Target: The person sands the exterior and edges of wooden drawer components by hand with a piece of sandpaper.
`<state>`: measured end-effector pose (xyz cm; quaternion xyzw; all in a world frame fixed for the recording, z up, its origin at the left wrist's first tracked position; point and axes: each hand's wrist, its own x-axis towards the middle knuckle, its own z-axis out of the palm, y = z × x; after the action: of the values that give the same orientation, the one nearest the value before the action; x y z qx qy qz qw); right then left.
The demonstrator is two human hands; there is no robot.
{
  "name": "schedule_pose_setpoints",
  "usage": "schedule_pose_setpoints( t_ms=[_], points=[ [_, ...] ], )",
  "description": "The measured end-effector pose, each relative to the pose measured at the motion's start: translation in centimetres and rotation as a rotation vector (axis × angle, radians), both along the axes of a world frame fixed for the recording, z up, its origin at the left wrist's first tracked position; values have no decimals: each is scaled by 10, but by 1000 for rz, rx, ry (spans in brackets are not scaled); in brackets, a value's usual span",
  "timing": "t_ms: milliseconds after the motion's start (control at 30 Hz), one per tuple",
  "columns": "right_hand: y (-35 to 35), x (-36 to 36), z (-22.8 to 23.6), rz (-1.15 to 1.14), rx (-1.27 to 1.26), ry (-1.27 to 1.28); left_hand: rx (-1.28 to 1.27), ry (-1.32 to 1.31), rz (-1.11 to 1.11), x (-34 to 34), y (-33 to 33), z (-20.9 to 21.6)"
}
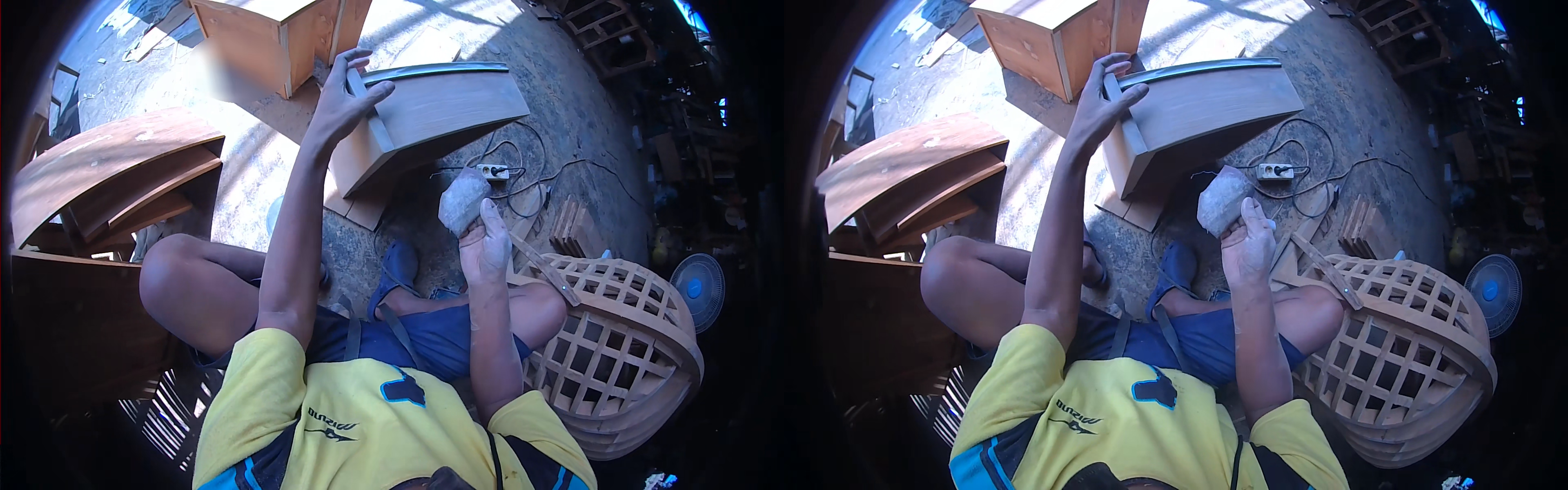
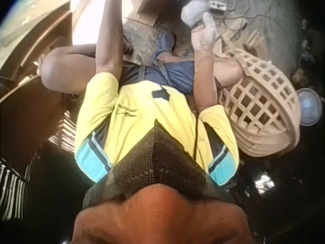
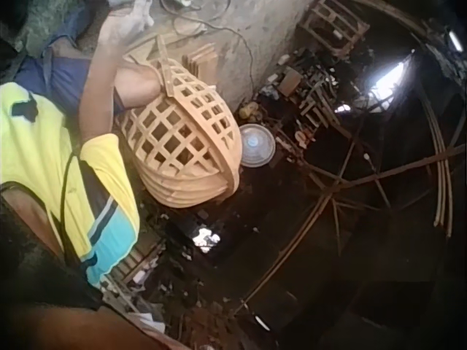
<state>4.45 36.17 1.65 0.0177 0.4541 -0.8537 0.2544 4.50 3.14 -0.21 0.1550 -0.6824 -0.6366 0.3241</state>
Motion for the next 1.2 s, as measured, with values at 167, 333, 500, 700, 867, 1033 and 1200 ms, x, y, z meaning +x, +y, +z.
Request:
schedule_pose_setpoints(
  t_ms=[167, 333, 500, 700, 867, 1033, 1200],
  points=[
    [15, -11, -13, -110, -118, -215, -255, -56, 75, 3, -3, 15],
    [-9, -25, -33, -146, 38, -195, -1238, -268, 72, -12, 28, 40],
    [-61, -67, -98, -367, 952, 566, -1385, -643, -151, -50, 9, 26],
    [-118, -117, -201, 441, 1508, 1011, -1235, -719, -364, -52, -53, 57],
    [-131, -161, -289, 43, 1246, 1315, -1251, -483, -267, -83, -47, 22],
    [-164, -181, -264, 361, 1238, 1332, -1213, -558, -316, -59, -74, 38],
    [-116, -219, -265, 458, 1232, 1239, -996, -537, -439, -86, -82, 46]
  ],
)
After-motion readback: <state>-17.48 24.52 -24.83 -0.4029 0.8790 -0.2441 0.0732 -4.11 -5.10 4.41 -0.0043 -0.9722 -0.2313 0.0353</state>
